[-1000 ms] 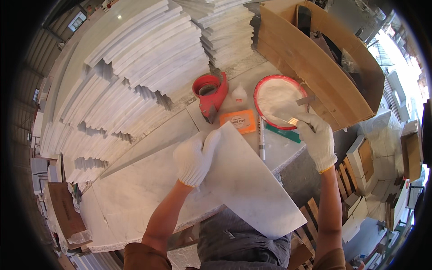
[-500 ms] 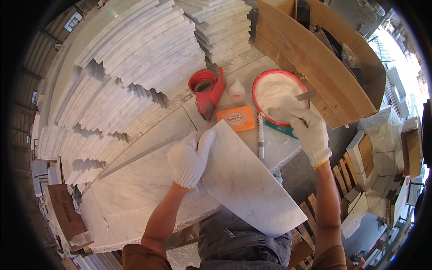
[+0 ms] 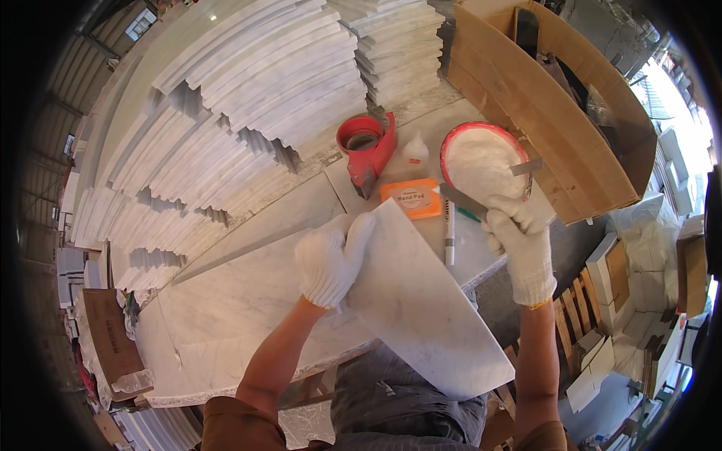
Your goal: The person applies a white paste to the edges of a rectangular tile using a small metal tool, then scrapes and smooths the edges. The person uses an orange sanding block to rub the tile edges and surface, then stacks the finished tile with others.
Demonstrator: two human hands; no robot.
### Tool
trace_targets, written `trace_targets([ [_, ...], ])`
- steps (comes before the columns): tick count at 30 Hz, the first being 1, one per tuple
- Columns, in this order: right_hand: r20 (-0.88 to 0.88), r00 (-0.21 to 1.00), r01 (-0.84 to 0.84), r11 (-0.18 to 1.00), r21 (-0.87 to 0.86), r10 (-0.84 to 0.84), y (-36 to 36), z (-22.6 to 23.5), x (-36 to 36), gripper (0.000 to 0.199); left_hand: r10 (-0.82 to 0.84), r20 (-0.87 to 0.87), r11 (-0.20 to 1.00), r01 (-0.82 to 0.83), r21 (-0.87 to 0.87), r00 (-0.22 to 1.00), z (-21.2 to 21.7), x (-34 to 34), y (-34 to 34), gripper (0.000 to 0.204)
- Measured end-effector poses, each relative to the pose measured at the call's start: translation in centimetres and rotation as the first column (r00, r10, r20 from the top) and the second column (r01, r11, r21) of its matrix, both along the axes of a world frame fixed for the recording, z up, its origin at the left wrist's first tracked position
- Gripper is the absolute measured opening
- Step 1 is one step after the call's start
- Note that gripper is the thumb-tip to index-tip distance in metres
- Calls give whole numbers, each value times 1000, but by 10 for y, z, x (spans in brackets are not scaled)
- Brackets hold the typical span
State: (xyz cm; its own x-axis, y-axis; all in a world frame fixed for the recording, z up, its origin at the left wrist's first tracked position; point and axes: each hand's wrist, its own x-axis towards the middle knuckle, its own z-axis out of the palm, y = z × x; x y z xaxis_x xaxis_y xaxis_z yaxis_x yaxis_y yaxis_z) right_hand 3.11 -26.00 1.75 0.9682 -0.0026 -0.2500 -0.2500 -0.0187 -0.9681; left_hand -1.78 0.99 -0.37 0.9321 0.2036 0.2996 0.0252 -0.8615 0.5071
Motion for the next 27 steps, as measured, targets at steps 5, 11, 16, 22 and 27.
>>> trace_targets([
  [5, 95, 994, -62, 997, 48, 57, 27, -1, -7, 22, -15, 69, 999, 18, -34, 998, -2, 2, -1, 28],
  [11, 113, 991, -71, 997, 25, 68, 42, 12, -10, 21, -6, 55, 995, 12, -103, 998, -1, 1, -2, 30],
  [16, 145, 985, -98, 994, 52, 90, 45, 10, -12, 20, -12, 52, 996, 16, -88, 999, -5, 2, 0, 32],
  [22, 199, 977, -59, 996, -66, 71, 48, 12, -14, 21, 8, -136, 997, -19, -81, 991, 4, 0, 0, 35],
  [27, 265, 961, -55, 993, -107, 82, 48, 12, -14, 20, 2, -138, 998, -11, -69, 990, 4, 0, 1, 35],
])
